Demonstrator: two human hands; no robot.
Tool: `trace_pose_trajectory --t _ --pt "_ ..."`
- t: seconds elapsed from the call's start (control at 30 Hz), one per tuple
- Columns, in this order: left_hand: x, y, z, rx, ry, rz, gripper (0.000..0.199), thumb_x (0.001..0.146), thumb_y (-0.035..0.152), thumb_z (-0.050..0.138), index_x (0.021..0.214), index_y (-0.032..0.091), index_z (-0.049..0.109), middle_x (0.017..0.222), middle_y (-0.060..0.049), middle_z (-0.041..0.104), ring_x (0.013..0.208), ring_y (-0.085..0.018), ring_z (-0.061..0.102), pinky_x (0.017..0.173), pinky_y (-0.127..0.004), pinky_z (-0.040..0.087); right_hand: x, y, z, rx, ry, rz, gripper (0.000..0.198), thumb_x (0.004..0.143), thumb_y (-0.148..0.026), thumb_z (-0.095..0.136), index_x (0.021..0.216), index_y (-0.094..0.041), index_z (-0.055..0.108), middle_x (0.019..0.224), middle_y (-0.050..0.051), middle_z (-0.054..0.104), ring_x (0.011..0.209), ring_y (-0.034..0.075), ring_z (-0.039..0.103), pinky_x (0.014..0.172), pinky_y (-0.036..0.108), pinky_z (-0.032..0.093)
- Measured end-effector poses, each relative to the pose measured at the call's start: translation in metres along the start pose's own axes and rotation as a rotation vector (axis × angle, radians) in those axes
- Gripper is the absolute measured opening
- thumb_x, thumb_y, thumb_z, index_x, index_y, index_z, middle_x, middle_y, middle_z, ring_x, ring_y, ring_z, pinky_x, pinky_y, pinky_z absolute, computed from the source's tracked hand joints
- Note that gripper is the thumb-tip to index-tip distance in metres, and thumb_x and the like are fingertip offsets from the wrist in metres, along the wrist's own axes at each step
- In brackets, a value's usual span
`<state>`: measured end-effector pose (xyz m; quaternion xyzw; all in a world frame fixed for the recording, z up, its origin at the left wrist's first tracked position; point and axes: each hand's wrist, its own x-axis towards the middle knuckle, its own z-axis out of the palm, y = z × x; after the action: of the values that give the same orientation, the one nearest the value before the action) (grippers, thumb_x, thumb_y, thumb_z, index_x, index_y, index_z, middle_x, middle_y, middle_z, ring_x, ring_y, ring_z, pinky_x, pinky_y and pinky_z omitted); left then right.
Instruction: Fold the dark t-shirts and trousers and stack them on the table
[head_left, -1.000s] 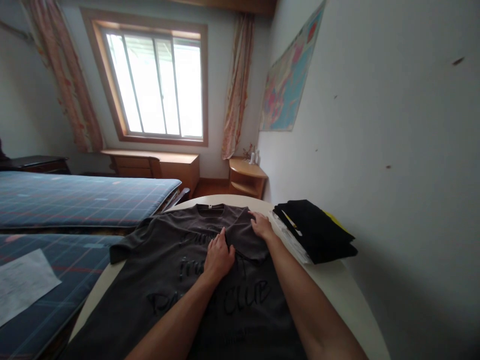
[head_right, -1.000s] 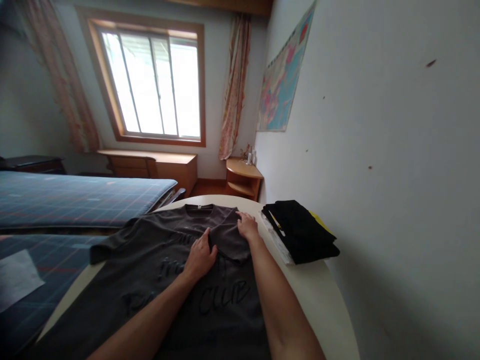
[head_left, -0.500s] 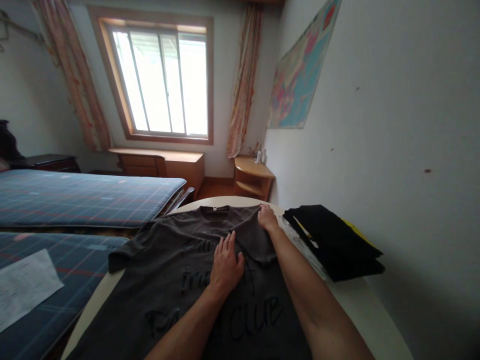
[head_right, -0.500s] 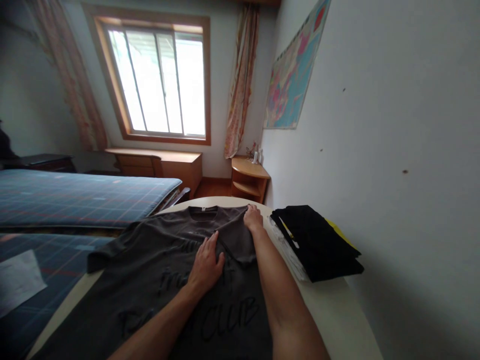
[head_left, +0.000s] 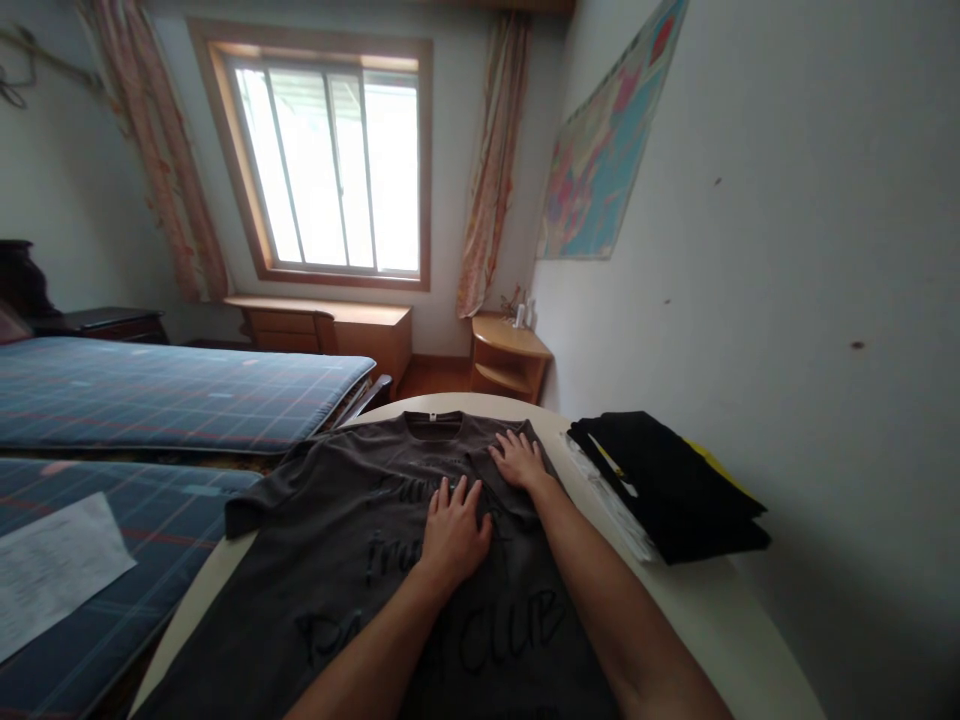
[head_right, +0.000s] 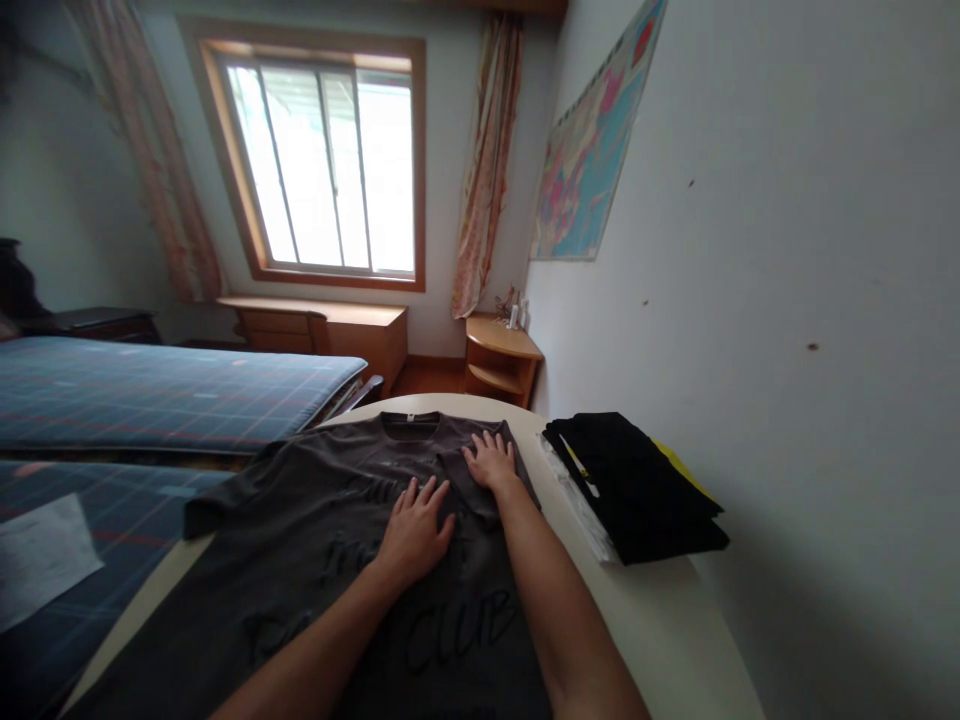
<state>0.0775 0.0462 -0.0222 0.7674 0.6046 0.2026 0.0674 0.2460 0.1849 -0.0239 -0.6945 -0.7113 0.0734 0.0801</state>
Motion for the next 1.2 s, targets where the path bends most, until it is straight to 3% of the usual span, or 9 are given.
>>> trace_pose_trajectory --t 0.17,0.3,0.53,0.63,0.77,0.9,1.0,1.1,1.2 --pt "0.001 -0.011 -0.005 0.095 0.006 -0.095 0.061 0.090 0.048 0.047 0.146 0.022 0.047 0.155 -0.012 0.037 0.143 -0.044 0.026 0.113 -0.059 0.025 0.001 0.005 -0.003 0.012 -0.023 0.049 0.066 0.098 -0.057 0.021 0.154 -0.022 0.029 0.163 0.007 0.017 0.149 0.033 0.012 0.117 0.055 0.007" --pt "0.001 -0.013 -0.001 0.124 0.007 -0.092 0.061 0.090 0.050 0.046 0.147 0.025 0.045 0.157 -0.012 0.033 0.145 -0.043 0.022 0.114 -0.060 0.020 -0.010 0.000 -0.009 0.023 -0.031 -0.009 0.067 0.097 -0.060 0.021 0.154 -0.024 0.027 0.163 0.004 0.018 0.149 0.027 0.013 0.119 0.049 0.007" --pt "0.001 -0.014 0.002 0.138 0.027 -0.090 0.059 0.090 0.046 0.047 0.145 0.024 0.047 0.156 -0.012 0.035 0.144 -0.043 0.023 0.114 -0.059 0.020 -0.067 -0.012 -0.013 0.044 -0.051 -0.119 0.080 0.091 -0.073 0.022 0.154 -0.024 0.027 0.163 0.008 0.015 0.150 0.030 0.010 0.118 0.053 0.005" --pt "0.002 -0.015 0.002 0.123 0.058 -0.079 0.057 0.090 0.041 0.049 0.143 0.021 0.048 0.154 -0.012 0.039 0.144 -0.041 0.026 0.115 -0.057 0.023 -0.099 -0.014 -0.012 0.019 -0.040 -0.129 0.088 0.089 -0.069 0.036 0.157 -0.017 0.013 0.163 0.011 0.014 0.150 0.031 0.008 0.119 0.052 0.007" --pt "0.001 -0.012 -0.003 0.039 0.102 0.080 0.056 0.089 0.028 0.051 0.144 0.021 0.046 0.151 -0.009 0.044 0.144 -0.033 0.030 0.117 -0.050 0.025 -0.137 -0.011 -0.010 0.017 -0.062 -0.114 0.084 0.092 -0.060 0.038 0.157 -0.012 0.012 0.163 0.013 0.015 0.150 0.032 0.007 0.119 0.050 0.011" --pt "-0.005 -0.004 -0.009 -0.073 0.000 0.397 0.056 0.091 0.028 0.050 0.146 0.030 0.043 0.155 -0.003 0.038 0.145 -0.027 0.028 0.118 -0.047 0.026 -0.162 0.006 -0.011 0.143 -0.126 -0.328 0.073 0.095 -0.057 0.037 0.153 -0.015 0.029 0.162 0.012 0.019 0.150 0.029 0.012 0.120 0.049 0.010" --pt "-0.010 0.000 -0.009 -0.108 -0.110 0.505 0.050 0.094 0.035 0.048 0.144 0.034 0.047 0.152 -0.001 0.043 0.144 -0.026 0.032 0.118 -0.048 0.026 -0.173 0.027 -0.016 0.291 -0.047 -0.472 0.052 0.096 -0.044 0.042 0.139 -0.017 0.052 0.154 0.010 0.039 0.147 0.023 0.025 0.121 0.043 0.018" --pt "-0.015 0.003 -0.008 -0.107 -0.154 0.509 0.046 0.094 0.042 0.051 0.139 0.035 0.052 0.151 -0.002 0.045 0.142 -0.028 0.035 0.117 -0.050 0.027 -0.180 0.050 -0.022 0.323 0.116 -0.420 0.040 0.095 -0.034 0.044 0.126 -0.020 0.062 0.145 0.008 0.051 0.142 0.022 0.034 0.119 0.041 0.024" --pt "-0.019 0.006 -0.010 -0.093 -0.159 0.502 0.049 0.092 0.048 0.053 0.139 0.034 0.053 0.153 -0.004 0.041 0.144 -0.033 0.031 0.117 -0.053 0.026 -0.184 0.067 -0.024 0.246 0.193 -0.261 0.049 0.093 -0.035 0.048 0.140 -0.022 0.051 0.148 0.011 0.046 0.142 0.024 0.035 0.118 0.044 0.026"
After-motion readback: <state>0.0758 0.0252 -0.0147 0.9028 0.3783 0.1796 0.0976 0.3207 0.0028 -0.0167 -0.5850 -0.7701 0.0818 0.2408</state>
